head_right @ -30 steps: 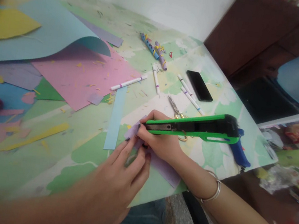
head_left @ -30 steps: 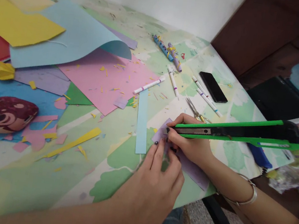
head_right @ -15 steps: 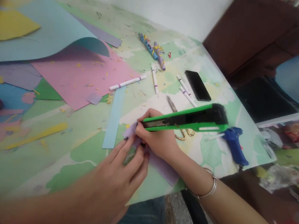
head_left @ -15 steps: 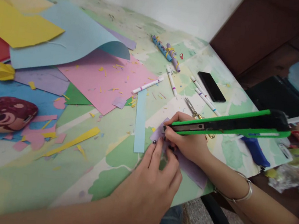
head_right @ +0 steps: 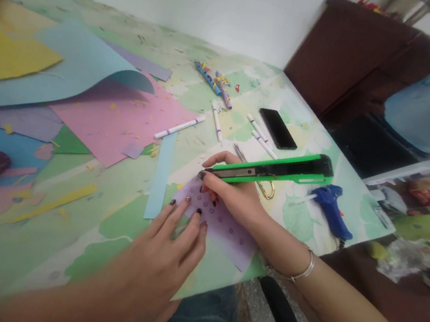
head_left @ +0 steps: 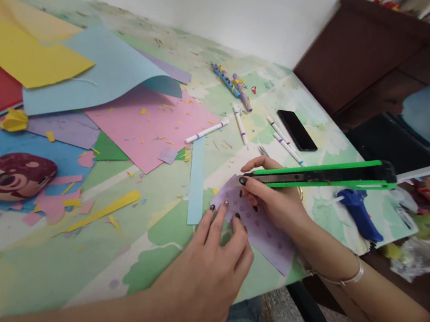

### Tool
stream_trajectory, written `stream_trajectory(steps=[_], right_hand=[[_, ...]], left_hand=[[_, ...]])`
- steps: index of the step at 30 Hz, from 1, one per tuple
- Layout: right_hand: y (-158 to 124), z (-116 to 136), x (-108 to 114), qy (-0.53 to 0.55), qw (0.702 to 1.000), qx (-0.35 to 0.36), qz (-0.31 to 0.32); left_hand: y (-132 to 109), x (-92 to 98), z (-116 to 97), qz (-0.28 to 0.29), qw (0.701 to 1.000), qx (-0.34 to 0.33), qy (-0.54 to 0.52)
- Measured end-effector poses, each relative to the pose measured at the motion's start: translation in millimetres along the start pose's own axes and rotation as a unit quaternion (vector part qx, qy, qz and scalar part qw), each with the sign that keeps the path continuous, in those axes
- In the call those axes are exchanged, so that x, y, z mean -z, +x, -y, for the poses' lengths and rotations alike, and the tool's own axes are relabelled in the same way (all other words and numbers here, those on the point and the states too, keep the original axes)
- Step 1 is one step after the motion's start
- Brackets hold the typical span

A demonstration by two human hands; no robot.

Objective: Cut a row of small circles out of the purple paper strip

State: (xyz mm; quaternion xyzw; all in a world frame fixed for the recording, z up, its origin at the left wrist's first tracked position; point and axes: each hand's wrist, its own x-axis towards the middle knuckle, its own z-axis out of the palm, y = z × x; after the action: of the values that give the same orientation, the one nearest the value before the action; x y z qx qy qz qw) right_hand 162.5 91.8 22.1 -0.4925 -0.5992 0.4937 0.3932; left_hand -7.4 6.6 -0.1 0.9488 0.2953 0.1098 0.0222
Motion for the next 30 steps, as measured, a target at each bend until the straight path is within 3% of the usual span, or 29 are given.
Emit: stream_trajectory(steps=[6,14,30], right_hand=[[4,6,13,-0.099,0.989,0.080,0.075],[17,-4,18,-0.140,0.971,0.105,0.161],[21,0,18,-0.237,0.953,0.087,0.169]], left_hand=[[-4,2.5,-5,-0.023,0.998,0.037,0.040],[-4,-7.3,-5,-0.054,0.993,0.052,0.089],[-1,-10.6,-1,-0.066,0.985,0.031,0.159]])
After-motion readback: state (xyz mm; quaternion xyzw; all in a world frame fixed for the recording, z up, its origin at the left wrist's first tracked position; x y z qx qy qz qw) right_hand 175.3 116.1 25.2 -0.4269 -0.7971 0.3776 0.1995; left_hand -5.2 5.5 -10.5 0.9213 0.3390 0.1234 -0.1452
